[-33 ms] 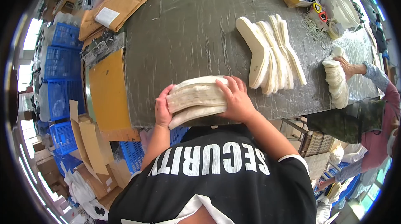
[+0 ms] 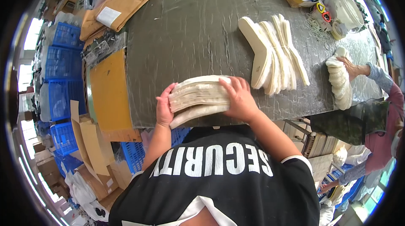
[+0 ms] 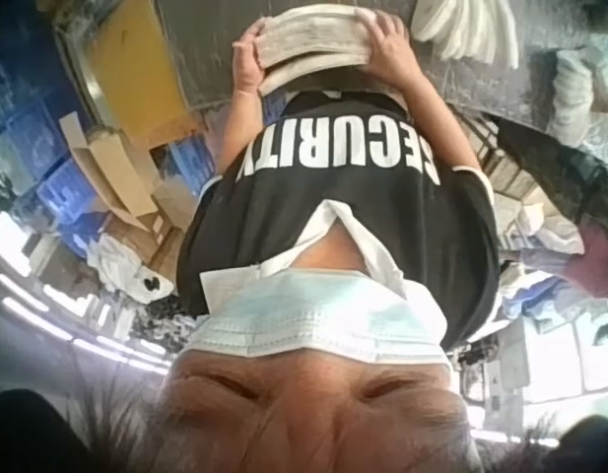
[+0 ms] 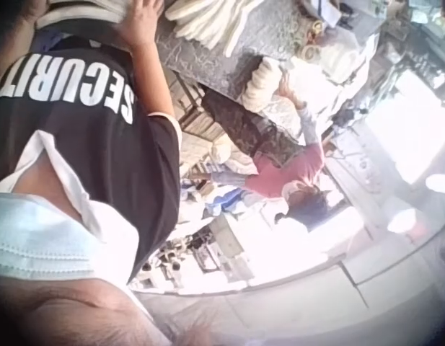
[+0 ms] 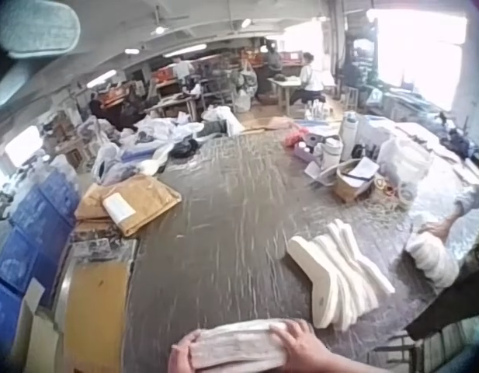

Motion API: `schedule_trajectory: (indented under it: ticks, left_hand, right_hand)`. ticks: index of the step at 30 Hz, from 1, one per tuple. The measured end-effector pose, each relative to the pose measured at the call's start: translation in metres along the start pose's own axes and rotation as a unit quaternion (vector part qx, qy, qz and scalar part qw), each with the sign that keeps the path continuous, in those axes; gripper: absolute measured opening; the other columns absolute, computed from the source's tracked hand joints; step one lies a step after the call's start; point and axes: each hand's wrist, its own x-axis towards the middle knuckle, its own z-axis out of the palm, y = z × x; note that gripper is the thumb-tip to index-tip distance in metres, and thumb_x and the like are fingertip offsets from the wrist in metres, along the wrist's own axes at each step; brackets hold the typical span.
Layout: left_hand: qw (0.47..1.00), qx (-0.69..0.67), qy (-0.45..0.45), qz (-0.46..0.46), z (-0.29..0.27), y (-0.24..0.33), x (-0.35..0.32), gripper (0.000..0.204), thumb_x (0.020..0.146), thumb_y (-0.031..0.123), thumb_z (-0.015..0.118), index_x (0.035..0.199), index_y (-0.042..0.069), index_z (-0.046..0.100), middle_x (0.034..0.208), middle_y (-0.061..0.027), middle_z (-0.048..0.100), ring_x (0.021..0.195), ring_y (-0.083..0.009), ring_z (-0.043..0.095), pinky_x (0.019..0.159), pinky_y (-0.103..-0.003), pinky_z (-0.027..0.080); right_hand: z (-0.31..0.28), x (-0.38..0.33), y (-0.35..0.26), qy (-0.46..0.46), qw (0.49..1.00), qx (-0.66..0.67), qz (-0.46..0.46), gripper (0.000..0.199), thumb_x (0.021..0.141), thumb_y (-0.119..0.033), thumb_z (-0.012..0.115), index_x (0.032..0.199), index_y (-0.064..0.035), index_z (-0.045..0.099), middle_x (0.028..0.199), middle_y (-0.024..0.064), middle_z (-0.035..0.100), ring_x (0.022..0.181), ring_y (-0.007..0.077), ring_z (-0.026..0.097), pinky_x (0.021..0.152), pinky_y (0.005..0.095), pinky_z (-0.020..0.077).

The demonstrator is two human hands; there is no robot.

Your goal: Inspecting, pairing, and stacking white shoe insole components at a factory workbench.

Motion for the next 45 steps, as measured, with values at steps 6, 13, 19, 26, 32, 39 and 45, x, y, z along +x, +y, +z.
schedule_trajectory:
  ticks: [6,13,19,26,32,39,45]
  left_hand:
    - [0.995,-0.069,0.074,0.011,-0.017,0.000,-0.021,0.099,0.082,0.079,0.034,0.144,0.001,0.034,0.149,-0.0174,0.036,0.139,-0.0281,0.031,0.116,-0.043,0.018]
    - [0.996,0.072,-0.010,0.044,0.019,0.008,0.003,0.097,0.088,0.072,0.037,0.148,-0.003,0.022,0.154,-0.0190,0.024,0.142,-0.0280,0.025,0.116,-0.039,0.020]
    - [0.962,0.265,-0.006,0.059,-0.005,0.011,0.032,0.101,0.086,0.072,0.041,0.149,-0.003,0.017,0.156,-0.0181,0.020,0.143,-0.0294,0.020,0.116,-0.041,0.015]
    - [0.728,0.625,-0.218,0.178,0.041,0.070,0.054,0.124,0.068,0.087,0.045,0.150,-0.001,0.013,0.155,-0.0242,0.018,0.143,-0.0411,0.017,0.116,-0.052,0.012]
    - [0.598,0.700,-0.369,0.127,0.079,0.051,0.079,0.111,0.060,0.027,0.085,0.146,-0.003,0.021,0.140,-0.0260,0.038,0.129,-0.0441,0.035,0.111,-0.053,0.023]
    - [0.548,0.682,-0.398,0.277,0.066,0.021,0.101,0.107,0.058,0.027,0.084,0.142,-0.003,0.025,0.133,-0.0245,0.042,0.122,-0.0457,0.039,0.105,-0.054,0.029]
    - [0.568,0.654,-0.441,0.234,0.070,0.021,0.130,0.109,0.057,0.027,0.083,0.144,0.001,0.023,0.137,-0.0245,0.040,0.127,-0.0419,0.038,0.107,-0.048,0.031]
  right_hand:
    - [-0.006,0.000,0.003,-0.002,0.999,0.004,0.032,0.098,0.054,-0.025,0.084,0.140,-0.0141,0.039,0.133,0.0151,0.046,0.125,0.0376,0.041,0.106,0.0510,0.0327]
    - [-0.005,0.001,0.014,0.000,1.000,0.002,-0.005,0.098,0.054,-0.023,0.084,0.141,-0.0143,0.038,0.132,0.0156,0.047,0.124,0.0388,0.041,0.106,0.0512,0.0323]
    - [-0.018,0.001,0.020,0.009,0.999,0.041,-0.027,0.094,0.054,-0.017,0.081,0.138,-0.0096,0.041,0.129,0.0166,0.049,0.119,0.0390,0.044,0.104,0.0471,0.0368]
    - [0.025,0.002,0.030,0.087,0.989,0.111,-0.033,0.093,0.055,-0.025,0.084,0.136,-0.0073,0.043,0.119,0.0126,0.057,0.115,0.0312,0.051,0.099,0.0460,0.0400]
    - [0.050,-0.027,0.004,0.170,0.979,0.077,0.078,0.104,0.048,-0.033,0.087,0.139,-0.0150,0.041,0.125,0.0074,0.054,0.118,0.0286,0.048,0.100,0.0488,0.0356]
    - [0.077,-0.049,0.011,0.303,0.934,0.151,0.113,0.110,0.046,-0.025,0.089,0.143,-0.0146,0.038,0.146,0.0183,0.032,0.140,0.0436,0.021,0.112,0.0560,0.0225]
    - [0.065,-0.037,0.013,0.282,0.937,0.151,0.139,0.104,0.047,-0.017,0.088,0.140,-0.0127,0.041,0.137,0.0188,0.042,0.131,0.0410,0.034,0.107,0.0485,0.0328]
